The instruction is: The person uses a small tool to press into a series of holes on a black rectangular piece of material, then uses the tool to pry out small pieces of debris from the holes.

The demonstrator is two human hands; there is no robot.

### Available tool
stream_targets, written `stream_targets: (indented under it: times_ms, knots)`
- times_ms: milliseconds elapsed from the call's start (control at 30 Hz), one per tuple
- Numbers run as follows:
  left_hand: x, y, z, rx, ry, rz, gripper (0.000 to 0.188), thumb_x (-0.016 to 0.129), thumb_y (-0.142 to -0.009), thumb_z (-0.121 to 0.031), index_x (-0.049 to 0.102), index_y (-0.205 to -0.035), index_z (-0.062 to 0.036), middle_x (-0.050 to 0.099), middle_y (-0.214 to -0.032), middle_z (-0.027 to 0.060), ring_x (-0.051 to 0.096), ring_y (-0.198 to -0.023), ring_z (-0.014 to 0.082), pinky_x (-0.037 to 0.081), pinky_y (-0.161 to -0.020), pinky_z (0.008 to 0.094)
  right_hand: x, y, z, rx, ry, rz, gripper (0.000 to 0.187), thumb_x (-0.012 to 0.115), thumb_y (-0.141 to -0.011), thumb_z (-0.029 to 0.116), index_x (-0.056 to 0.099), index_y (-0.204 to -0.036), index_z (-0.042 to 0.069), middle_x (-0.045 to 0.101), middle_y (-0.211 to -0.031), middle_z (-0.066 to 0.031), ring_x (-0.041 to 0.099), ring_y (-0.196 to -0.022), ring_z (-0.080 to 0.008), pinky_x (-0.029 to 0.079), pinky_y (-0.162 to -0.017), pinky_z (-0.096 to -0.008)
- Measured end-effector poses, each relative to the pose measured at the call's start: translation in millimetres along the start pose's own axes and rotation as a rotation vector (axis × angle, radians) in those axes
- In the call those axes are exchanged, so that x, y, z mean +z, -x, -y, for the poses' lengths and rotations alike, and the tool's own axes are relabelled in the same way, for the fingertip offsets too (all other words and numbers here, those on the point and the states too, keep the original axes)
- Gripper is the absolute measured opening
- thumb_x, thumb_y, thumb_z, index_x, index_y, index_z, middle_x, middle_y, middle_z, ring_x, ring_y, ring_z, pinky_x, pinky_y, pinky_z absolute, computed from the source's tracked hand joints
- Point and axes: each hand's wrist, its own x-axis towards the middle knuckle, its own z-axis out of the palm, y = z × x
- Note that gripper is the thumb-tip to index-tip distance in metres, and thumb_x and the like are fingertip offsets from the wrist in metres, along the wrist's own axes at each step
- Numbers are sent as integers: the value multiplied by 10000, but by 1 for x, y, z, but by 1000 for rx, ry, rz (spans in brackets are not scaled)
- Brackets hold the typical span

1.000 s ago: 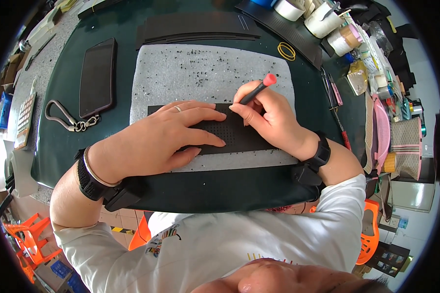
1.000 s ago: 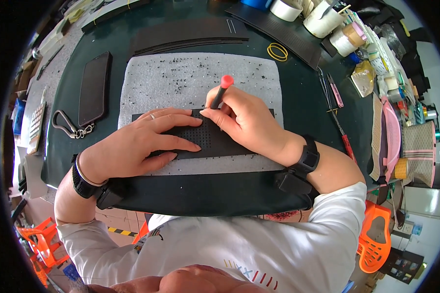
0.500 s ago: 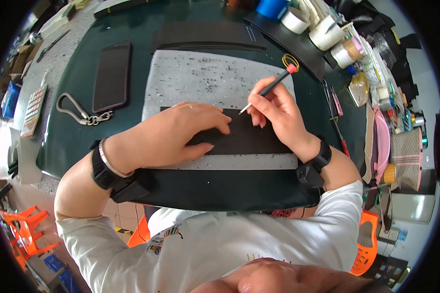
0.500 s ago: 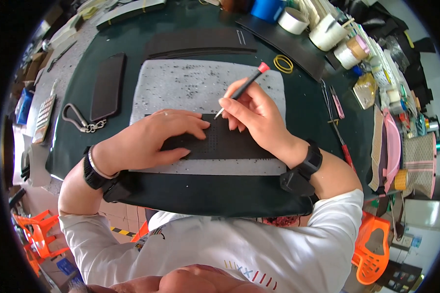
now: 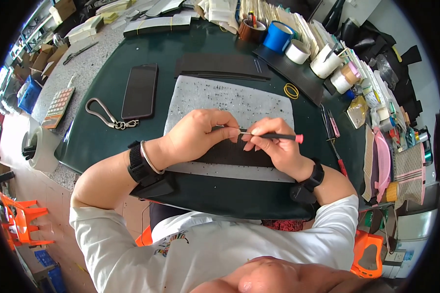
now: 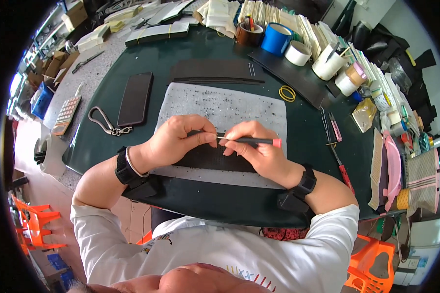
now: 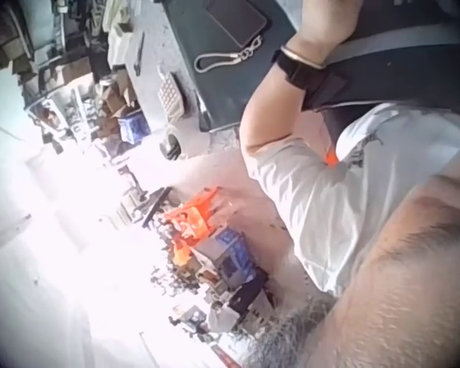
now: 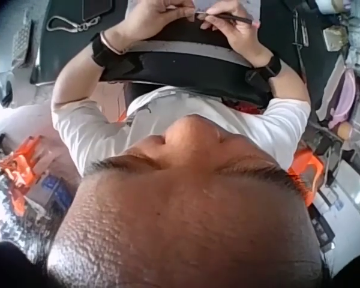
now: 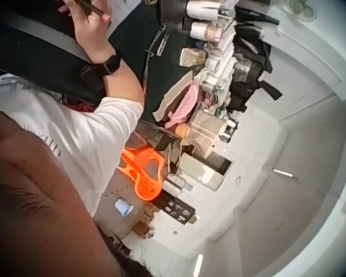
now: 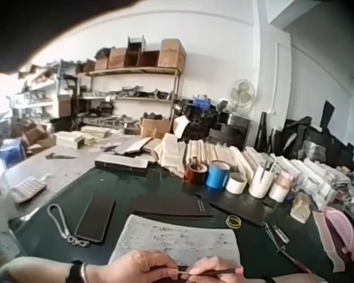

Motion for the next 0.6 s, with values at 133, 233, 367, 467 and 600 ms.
stream_targets:
  times_ms: [133, 233, 367, 467, 600]
  knots:
    - [-1, 1, 0, -19, 101, 32, 135, 620, -1034, -167, 686, -1018, -50, 710, -917, 66, 662, -872, 247, 525, -831, 360, -5, -1, 0, -207, 199, 88, 218, 655, -989, -43, 579, -1143, 91, 683, -1078, -159, 751, -887, -229, 622, -758, -330]
    - [0, 2, -2, -43, 109, 62, 143, 590, -1052, -162, 656, -1007, -43, 683, -900, 64, 645, -872, 236, 517, -840, 353, -6, -3, 1, -412, 418, 82, 304, 764, -875, -63, 662, -1120, 84, 725, -1090, -141, 757, -901, -268, 626, -728, -324]
    - [1, 2, -5, -63, 128, 59, 155, 566, -1062, -155, 601, -984, -26, 650, -890, 79, 622, -862, 250, 509, -843, 357, -7, -6, 3, -467, 480, 88, 376, 786, -811, -101, 672, -1109, 99, 725, -1116, -122, 756, -913, -284, 636, -733, -327]
    - [3, 4, -5, -33, 110, 30, 160, 550, -1066, -139, 570, -964, -16, 632, -883, 86, 604, -849, 259, 503, -836, 363, -7, -6, 4, -464, 493, 101, 386, 782, -800, -115, 669, -1100, 100, 724, -1104, -124, 757, -923, -282, 641, -742, -329]
    - [4, 6, 3, 46, 53, -14, 170, 548, -1067, -136, 552, -951, -12, 624, -866, 80, 600, -818, 240, 503, -811, 356, -7, -2, 1, -486, 476, 66, 401, 777, -782, -135, 661, -1087, 99, 719, -1096, -124, 757, -934, -283, 646, -748, -333]
